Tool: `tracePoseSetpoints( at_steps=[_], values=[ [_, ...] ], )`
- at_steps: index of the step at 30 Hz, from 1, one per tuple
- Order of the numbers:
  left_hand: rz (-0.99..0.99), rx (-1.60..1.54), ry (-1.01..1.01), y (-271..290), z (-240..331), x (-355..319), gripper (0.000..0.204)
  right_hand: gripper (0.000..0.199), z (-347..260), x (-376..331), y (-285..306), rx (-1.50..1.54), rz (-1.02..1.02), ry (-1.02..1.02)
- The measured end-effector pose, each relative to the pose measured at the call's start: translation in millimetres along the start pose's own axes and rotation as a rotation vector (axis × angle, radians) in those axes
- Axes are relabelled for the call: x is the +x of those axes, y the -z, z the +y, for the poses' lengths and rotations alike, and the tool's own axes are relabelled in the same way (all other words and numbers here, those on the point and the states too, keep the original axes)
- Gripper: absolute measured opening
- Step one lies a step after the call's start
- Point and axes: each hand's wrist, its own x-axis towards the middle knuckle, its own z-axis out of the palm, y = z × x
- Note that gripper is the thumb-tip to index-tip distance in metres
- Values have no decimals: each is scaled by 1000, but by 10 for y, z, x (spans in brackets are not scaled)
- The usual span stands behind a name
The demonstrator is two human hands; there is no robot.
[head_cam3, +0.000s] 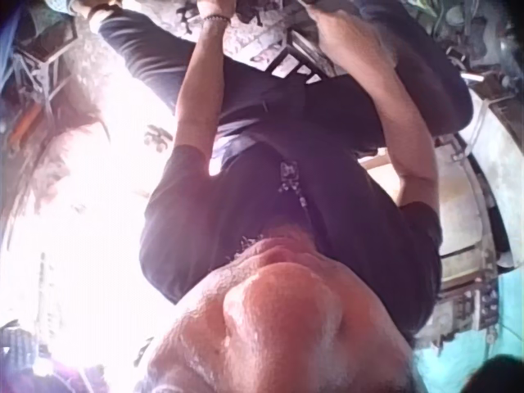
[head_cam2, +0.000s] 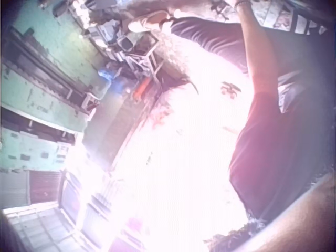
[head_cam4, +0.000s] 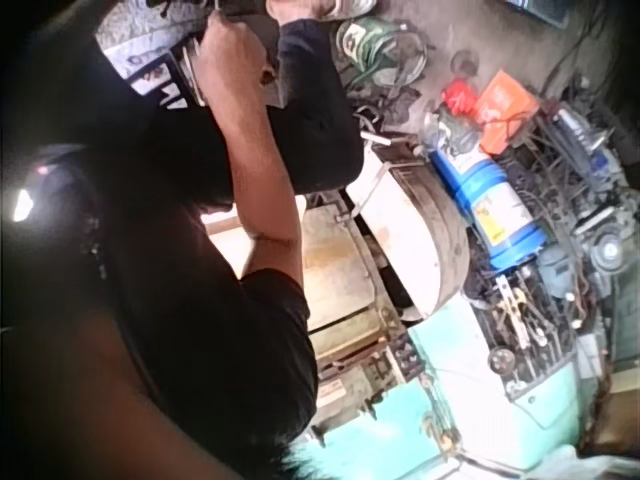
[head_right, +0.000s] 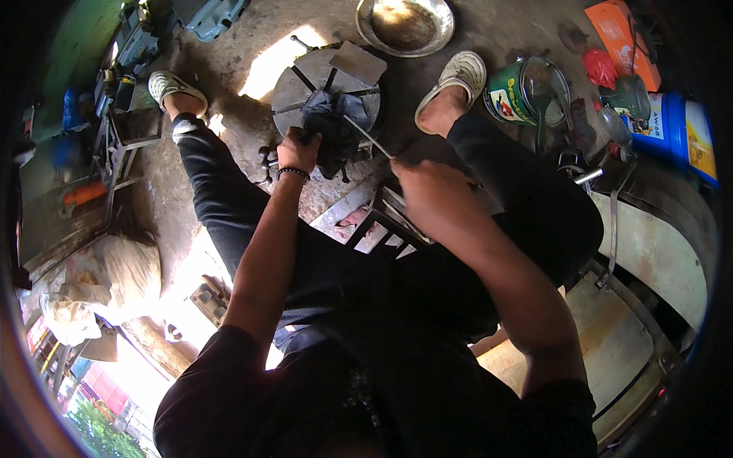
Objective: The person sits on the floor and uses a stick to apply a substance from a bowl onto a circular metal object, repeatedly rubbing and scraping its surface.
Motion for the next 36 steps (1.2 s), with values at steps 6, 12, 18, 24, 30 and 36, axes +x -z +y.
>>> tracePoseSetpoints(
  at_steps=[6, 12, 18, 24, 30, 36],
  values=[
    [69, -41, 17, -33, -12, 27, 44, 42, -213, 481, -241, -9, -33, -12],
    [72, -118, 32, -98, -43, 63, 42, 47, -427, 473, -609, -92, 9, -79],
    [-29, -149, -46, -187, -40, 102, 43, 28, -502, 657, -612, -136, -20, -58],
    [-99, -227, -70, -90, -93, 57, 47, 22, -672, 866, -257, -308, -190, 0],
    [-305, -210, -116, 0, -171, -39, 46, 23, -729, 796, -219, -378, -277, 27],
    [-519, -28, -312, -9, -163, -152, 38, 24, -869, 411, -260, -415, -323, -92]
  ],
)
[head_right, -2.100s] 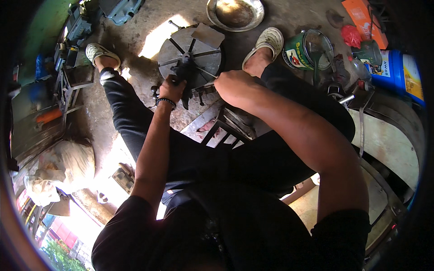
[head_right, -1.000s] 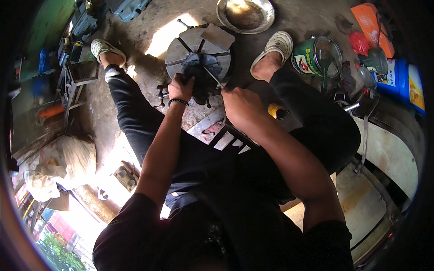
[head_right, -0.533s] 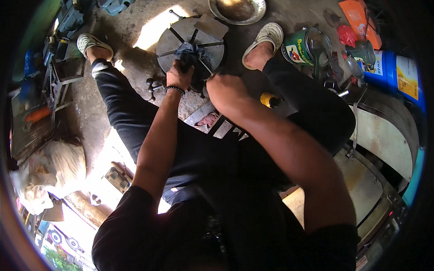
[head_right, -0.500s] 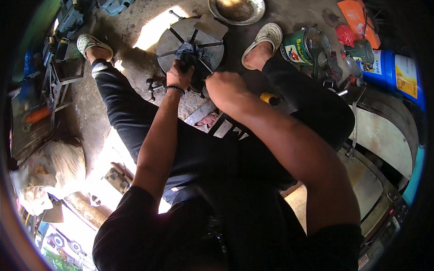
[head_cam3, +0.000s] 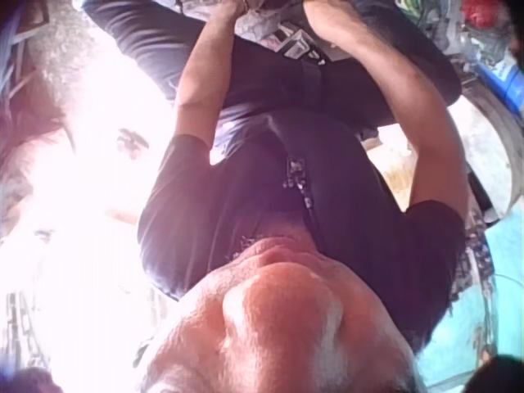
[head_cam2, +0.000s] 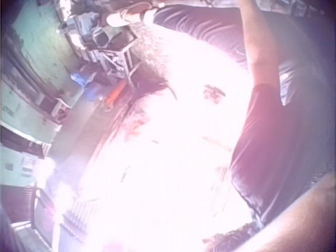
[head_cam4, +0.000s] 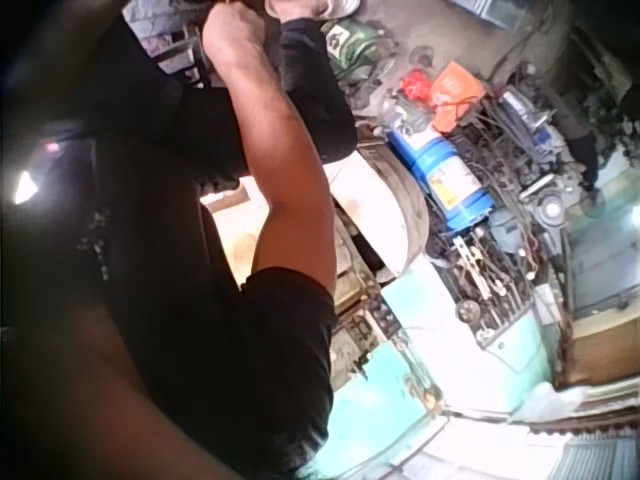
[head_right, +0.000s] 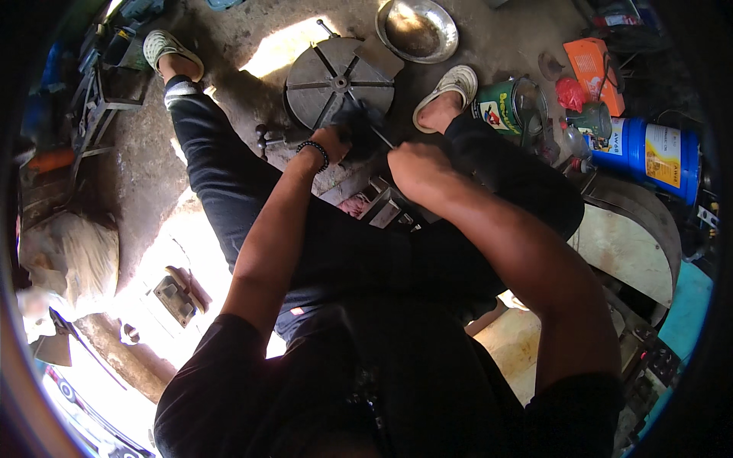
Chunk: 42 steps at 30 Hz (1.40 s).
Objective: The person sits on the floor and uses a stick to apply a substance from a bowl onto a circular metal object, repeatedly rubbing and scraping its surface.
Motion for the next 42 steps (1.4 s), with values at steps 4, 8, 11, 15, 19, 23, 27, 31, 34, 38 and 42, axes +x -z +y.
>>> tracePoseSetpoints(
  at_steps=[4, 8, 11, 15, 19, 23, 27, 31, 34, 38, 42],
  values=[
    [-180, -5, -3, 32, 105, -73, 33, 23, 84, -108, -33, 135, -63, -91],
    [-218, 54, -156, -49, 75, -100, 34, 27, 44, -263, -246, 243, 8, -70],
    [-87, -6, -159, 171, 336, -216, 33, 32, 90, -438, -473, 320, 240, -72],
    [-7, -173, -143, 385, 353, -177, 32, 38, 37, -578, -384, 374, 374, -111],
    [384, -191, 14, 267, 32, -65, 31, 38, 10, -564, -230, 387, 327, -172],
    [370, -160, 326, 216, -255, -55, 48, 37, -16, -482, -188, 418, 317, -202],
    [249, -138, 354, 247, -151, -52, 55, 37, 0, -335, -199, 401, 306, -150],
    [301, -139, 334, 261, -142, -114, 60, 39, -12, -93, -67, 342, 317, -101],
    [312, -155, 324, 245, -120, -102, 56, 41, 35, 114, -65, 286, 273, -50],
    [356, -210, 291, 232, -106, -80, 55, 36, 14, 268, -90, 198, 299, -34],
    [356, -176, 276, 248, -85, 26, 51, 25, -123, 386, -184, 38, 236, -42]
  ],
)
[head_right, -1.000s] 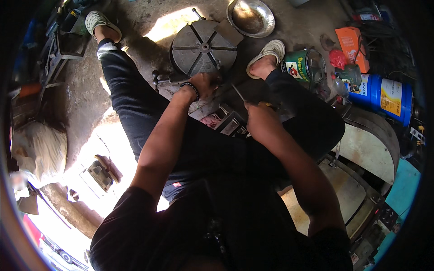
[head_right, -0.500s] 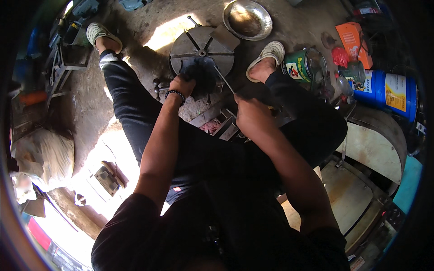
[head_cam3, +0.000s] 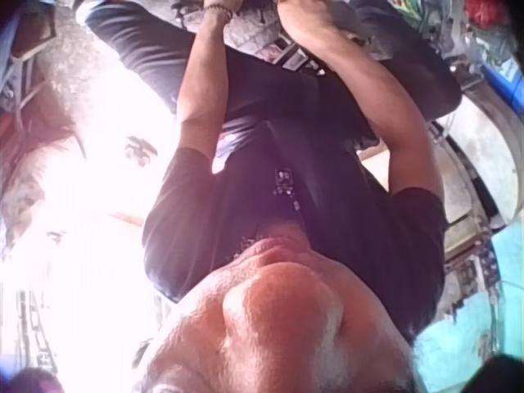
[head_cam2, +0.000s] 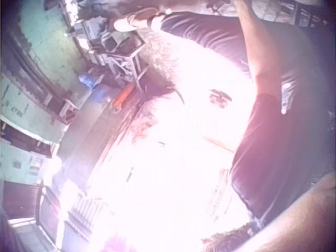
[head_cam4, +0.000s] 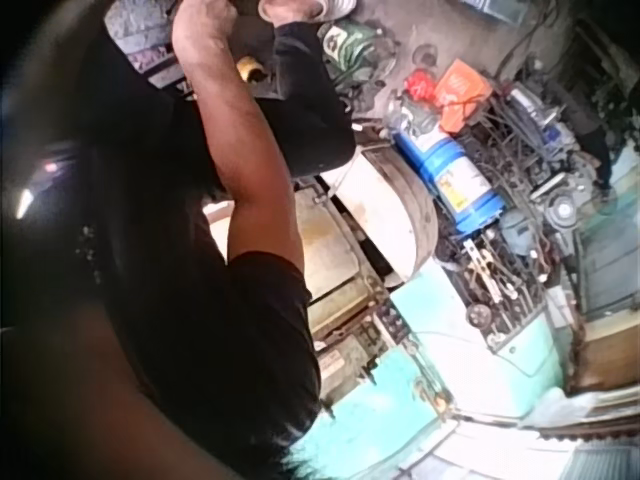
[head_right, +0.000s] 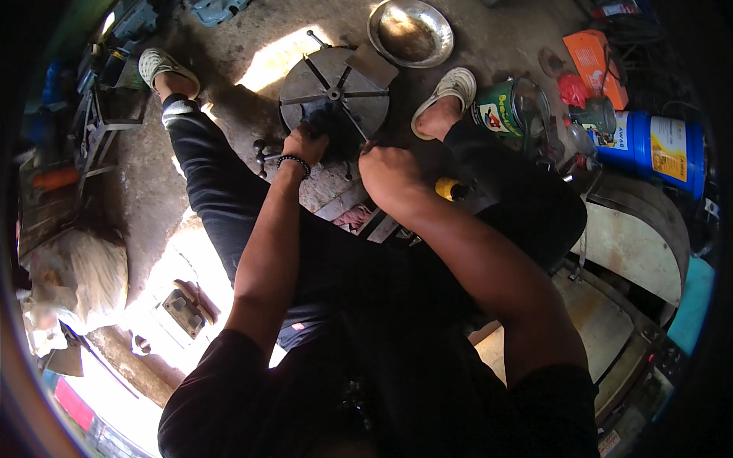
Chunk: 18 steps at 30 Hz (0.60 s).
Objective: The person sits on the floor and uses a stick to apply a substance from a bowl onto a circular metal object, repeatedly rubbing and scraping its surface.
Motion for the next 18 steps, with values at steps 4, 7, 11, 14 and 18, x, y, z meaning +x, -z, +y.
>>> tracePoseSetpoints(
  at_steps=[4, 7, 11, 14, 18],
  values=[
    [-9, 7, -26, -45, -15, 33, 49, 17, -79, 15, 54, -103, 9, 73],
    [-8, 19, -36, -45, -72, -28, 48, 16, -124, 43, 210, -120, 20, 101],
    [-233, 38, -41, 67, 24, -89, 45, 17, -164, 45, 286, -108, -67, 84],
    [-317, 90, -71, 140, 163, -219, 45, 17, -223, -124, 294, -82, -143, 33],
    [-544, 197, -91, 164, 136, -208, 45, 17, -254, -353, 265, -15, -187, 3]
  ],
)
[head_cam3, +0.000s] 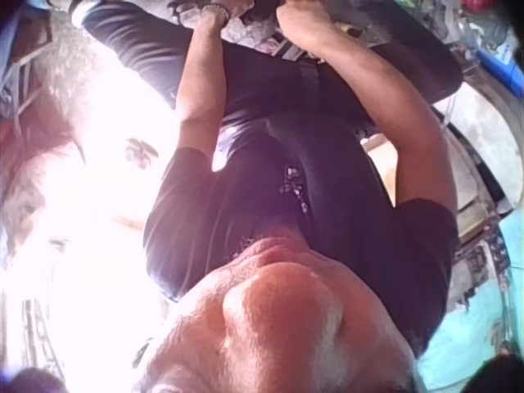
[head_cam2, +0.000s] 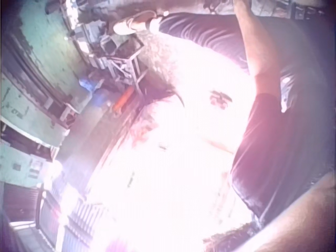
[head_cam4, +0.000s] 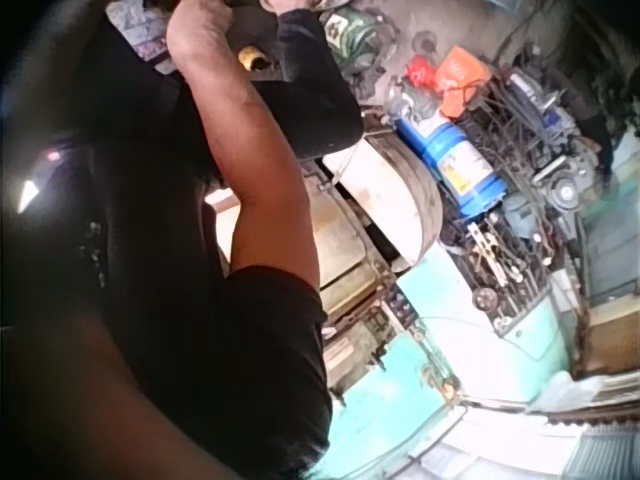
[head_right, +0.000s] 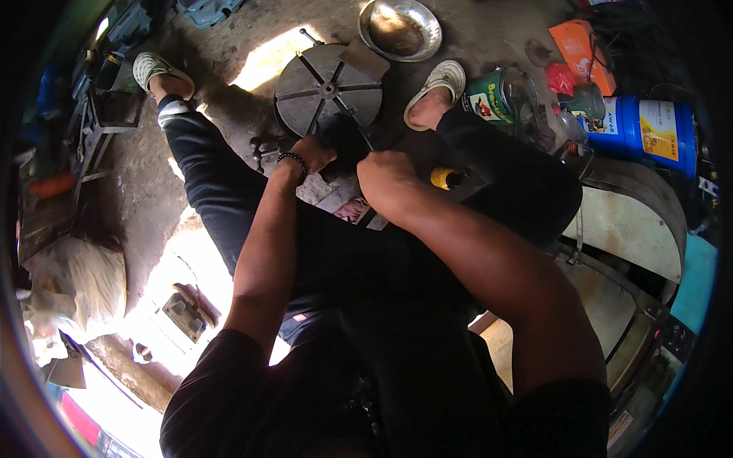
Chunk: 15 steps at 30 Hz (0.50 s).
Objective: The person sits on the floor and uses a stick to apply a substance from a bowl onto a circular metal object, repeatedly rubbing and scraping its surface.
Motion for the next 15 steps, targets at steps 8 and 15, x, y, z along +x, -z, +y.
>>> tracePoseSetpoints(
  at_steps=[8, 15],
  values=[
    [24, -45, -114, 29, 16, -91, 47, 22, 249, -155, -145, 164, -9, -114],
    [201, -224, -340, 164, 68, -196, 34, 29, 370, -678, 20, 364, 195, -122]
  ],
)
